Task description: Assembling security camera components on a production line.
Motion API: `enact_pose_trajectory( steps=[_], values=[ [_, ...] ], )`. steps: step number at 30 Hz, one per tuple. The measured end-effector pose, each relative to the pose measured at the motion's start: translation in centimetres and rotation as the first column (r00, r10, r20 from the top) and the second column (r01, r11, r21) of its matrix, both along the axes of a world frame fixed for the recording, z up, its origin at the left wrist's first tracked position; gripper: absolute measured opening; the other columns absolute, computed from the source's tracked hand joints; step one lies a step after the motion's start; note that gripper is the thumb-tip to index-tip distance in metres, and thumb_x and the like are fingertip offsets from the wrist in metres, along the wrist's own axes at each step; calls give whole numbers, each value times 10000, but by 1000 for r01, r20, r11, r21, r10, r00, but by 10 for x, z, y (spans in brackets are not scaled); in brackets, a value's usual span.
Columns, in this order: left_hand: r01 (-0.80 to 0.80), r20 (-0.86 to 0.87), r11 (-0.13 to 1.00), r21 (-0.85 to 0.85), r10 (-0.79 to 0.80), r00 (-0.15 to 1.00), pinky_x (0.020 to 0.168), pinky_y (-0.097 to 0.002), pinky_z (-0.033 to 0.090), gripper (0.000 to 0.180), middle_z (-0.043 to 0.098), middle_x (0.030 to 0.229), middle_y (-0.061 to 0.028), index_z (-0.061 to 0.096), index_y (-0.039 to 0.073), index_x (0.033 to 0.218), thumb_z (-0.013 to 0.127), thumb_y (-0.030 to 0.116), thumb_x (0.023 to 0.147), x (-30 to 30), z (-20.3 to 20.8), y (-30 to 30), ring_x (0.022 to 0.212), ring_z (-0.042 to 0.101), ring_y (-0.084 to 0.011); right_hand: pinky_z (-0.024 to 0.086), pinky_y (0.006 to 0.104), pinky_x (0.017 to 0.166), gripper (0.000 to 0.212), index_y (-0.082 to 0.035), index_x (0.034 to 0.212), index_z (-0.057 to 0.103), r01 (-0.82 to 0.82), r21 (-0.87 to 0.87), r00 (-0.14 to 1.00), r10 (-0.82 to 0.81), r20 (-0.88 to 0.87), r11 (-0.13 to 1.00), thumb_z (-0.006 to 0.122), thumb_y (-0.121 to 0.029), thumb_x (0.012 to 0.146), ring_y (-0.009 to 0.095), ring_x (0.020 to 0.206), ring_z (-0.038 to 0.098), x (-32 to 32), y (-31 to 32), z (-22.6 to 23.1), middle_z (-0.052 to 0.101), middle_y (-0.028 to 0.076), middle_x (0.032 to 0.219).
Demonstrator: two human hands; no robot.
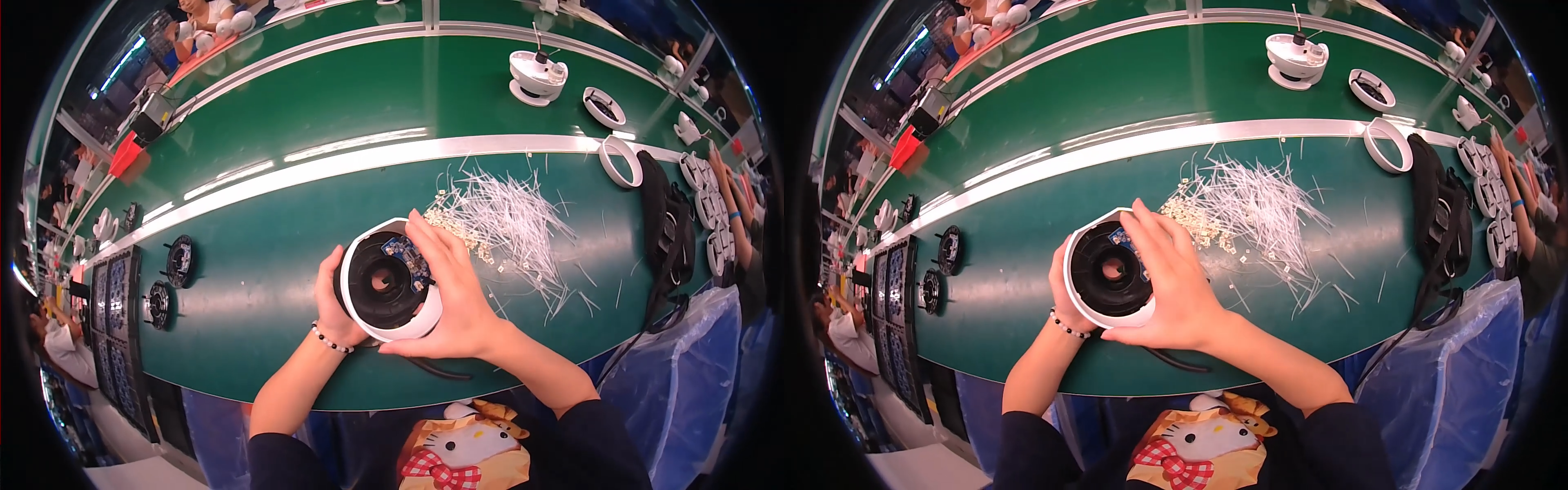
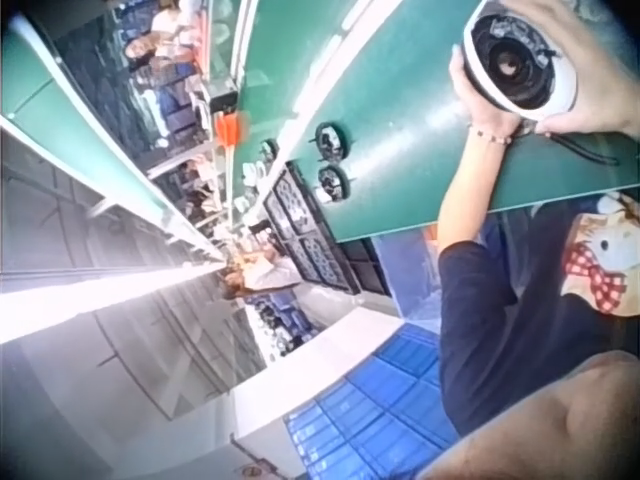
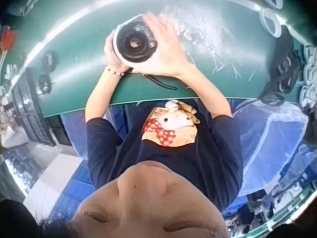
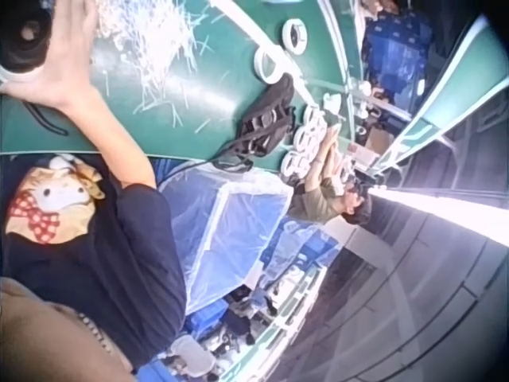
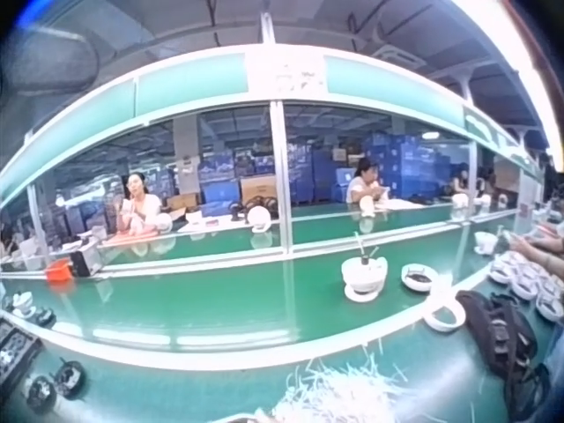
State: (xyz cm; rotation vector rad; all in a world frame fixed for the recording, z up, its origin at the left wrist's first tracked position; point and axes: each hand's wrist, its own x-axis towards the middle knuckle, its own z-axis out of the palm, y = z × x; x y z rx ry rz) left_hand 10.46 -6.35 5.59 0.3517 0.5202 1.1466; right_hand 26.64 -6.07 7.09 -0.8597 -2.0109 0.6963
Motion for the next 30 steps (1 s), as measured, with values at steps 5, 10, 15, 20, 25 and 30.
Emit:
enact_pose_trajectory(
  steps=[5, 10, 15, 20, 25, 30],
  values=[
    [116, 275, 990, 82, -135, 952, 855, -365, 430, 526, 506, 1121, -115, 427, 50, 1188, 269, 415, 844, -3, -11, -5, 990, 514, -241, 283, 454, 931, 1040, 17, 1265, 273, -37, 162, 993, 18, 119, 986, 805, -345, 448, 372, 1155, 304, -5, -5, 4, 284, 221, 1308],
    [116, 159, 993, 31, -119, 980, 884, -372, 410, 659, 476, 1158, -127, 400, 48, 1210, 225, 558, 831, -5, -11, -5, 1045, 482, -245, 303, 418, 935, 1118, 26, 1288, 211, -46, 46, 997, 42, 65, 998, 812, -361, 429, 346, 1145, 315, -6, 0, -3, 274, 195, 1310],
    [166, 55, 985, 50, -168, 984, 921, -394, 385, 806, 430, 1208, -129, 333, 52, 1255, 226, 687, 769, -9, -12, -6, 1097, 446, -245, 284, 457, 926, 1114, 32, 1280, 203, -76, 44, 988, 70, 139, 996, 796, -350, 417, 404, 1124, 314, -5, 2, 0, 280, 231, 1290],
    [169, 90, 975, 142, -182, 979, 916, -388, 393, 725, 435, 1199, -136, 314, 50, 1260, 392, 587, 779, -15, -20, -11, 1094, 450, -240, 291, 453, 920, 1112, 37, 1274, 209, -106, 85, 986, 94, 138, 991, 791, -369, 419, 395, 1120, 320, -6, 6, 0, 290, 227, 1278],
    [75, 92, 986, 149, -90, 992, 891, -371, 419, 632, 469, 1148, -146, 351, 19, 1220, 529, 341, 707, -7, -4, -11, 1036, 493, -242, 296, 449, 912, 1106, 24, 1279, 202, -96, 98, 994, 92, 51, 991, 781, -360, 418, 391, 1122, 320, -10, 7, -6, 283, 227, 1279],
    [-43, 35, 988, 147, 38, 999, 894, -391, 411, 626, 470, 1159, -162, 378, -7, 1197, 487, 367, 706, -5, -9, -11, 1041, 491, -266, 237, 458, 957, 1092, 32, 1287, 182, 76, 141, 996, -82, 37, 987, 765, -376, 458, 399, 1171, 263, -22, -6, -11, 244, 244, 1305]
  ],
)
